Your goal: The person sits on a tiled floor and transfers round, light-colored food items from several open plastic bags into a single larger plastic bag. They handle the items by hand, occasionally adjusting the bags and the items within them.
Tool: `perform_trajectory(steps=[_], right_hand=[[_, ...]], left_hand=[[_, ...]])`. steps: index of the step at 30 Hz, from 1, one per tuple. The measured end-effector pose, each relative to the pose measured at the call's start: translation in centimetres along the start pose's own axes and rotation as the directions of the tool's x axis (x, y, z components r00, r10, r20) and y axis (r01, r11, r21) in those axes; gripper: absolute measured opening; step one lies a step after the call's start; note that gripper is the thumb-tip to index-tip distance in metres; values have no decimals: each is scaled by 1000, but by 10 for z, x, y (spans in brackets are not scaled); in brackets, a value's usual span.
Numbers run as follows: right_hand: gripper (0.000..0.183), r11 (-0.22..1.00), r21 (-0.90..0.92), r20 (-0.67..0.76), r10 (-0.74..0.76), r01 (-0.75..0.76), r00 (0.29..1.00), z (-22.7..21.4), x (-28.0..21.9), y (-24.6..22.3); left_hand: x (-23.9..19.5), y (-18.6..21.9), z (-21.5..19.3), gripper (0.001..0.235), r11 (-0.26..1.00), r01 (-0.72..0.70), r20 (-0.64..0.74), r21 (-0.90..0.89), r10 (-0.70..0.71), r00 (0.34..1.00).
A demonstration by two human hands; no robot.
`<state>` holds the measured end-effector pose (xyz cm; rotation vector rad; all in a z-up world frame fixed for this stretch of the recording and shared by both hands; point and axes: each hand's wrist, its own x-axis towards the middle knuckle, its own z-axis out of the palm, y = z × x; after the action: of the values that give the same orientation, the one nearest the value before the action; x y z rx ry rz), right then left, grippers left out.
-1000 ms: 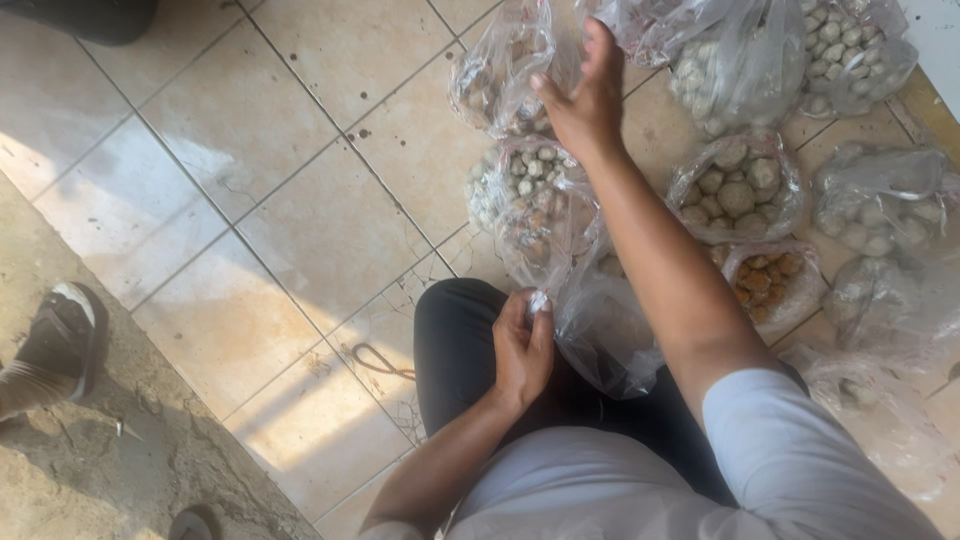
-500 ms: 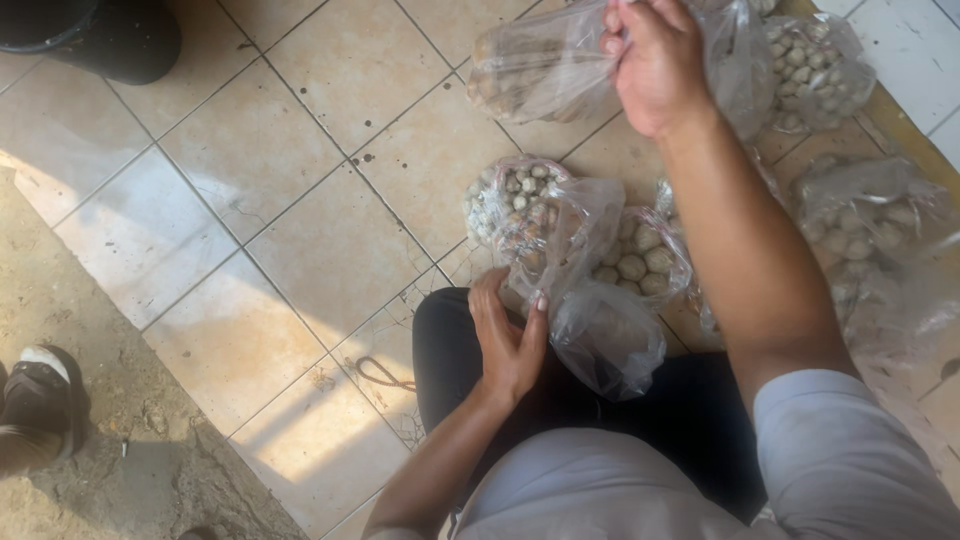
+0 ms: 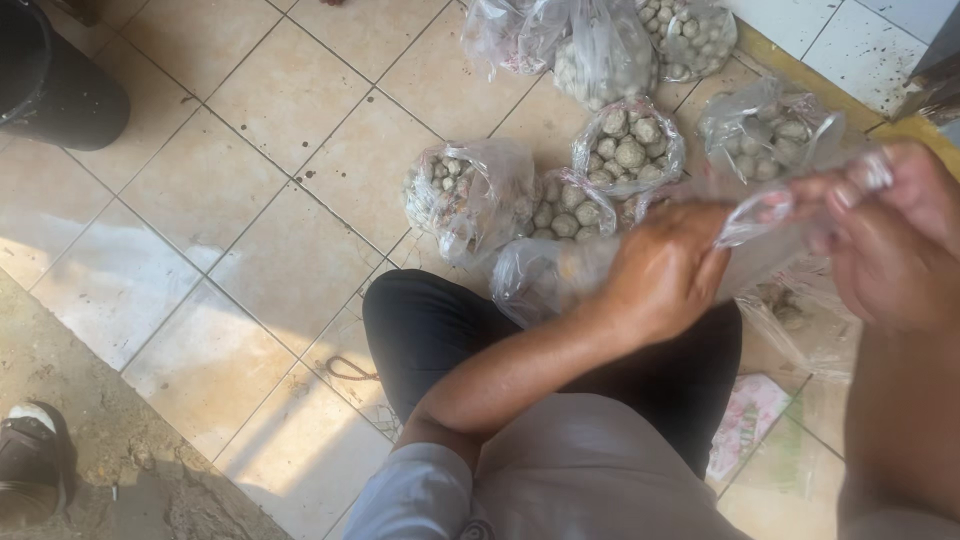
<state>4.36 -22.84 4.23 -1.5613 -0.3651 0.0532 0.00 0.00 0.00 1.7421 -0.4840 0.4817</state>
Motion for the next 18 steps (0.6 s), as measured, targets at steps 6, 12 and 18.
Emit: perform_trajectory(steps=[6, 12, 18], right_hand=[[6, 975, -148, -187, 138, -166, 973, -119, -104, 60], [27, 938, 338, 66, 53, -72, 996, -148, -219, 88], [52, 740, -672, -383, -313, -29, 869, -57, -286, 141]], left_hand=[[-98, 41, 99, 13, 914, -186, 309, -361, 306, 901], [-135, -3, 204, 25, 215, 720, 746, -660, 73, 662], [-185, -48, 253, 16, -456, 642, 737, -617, -50, 674]])
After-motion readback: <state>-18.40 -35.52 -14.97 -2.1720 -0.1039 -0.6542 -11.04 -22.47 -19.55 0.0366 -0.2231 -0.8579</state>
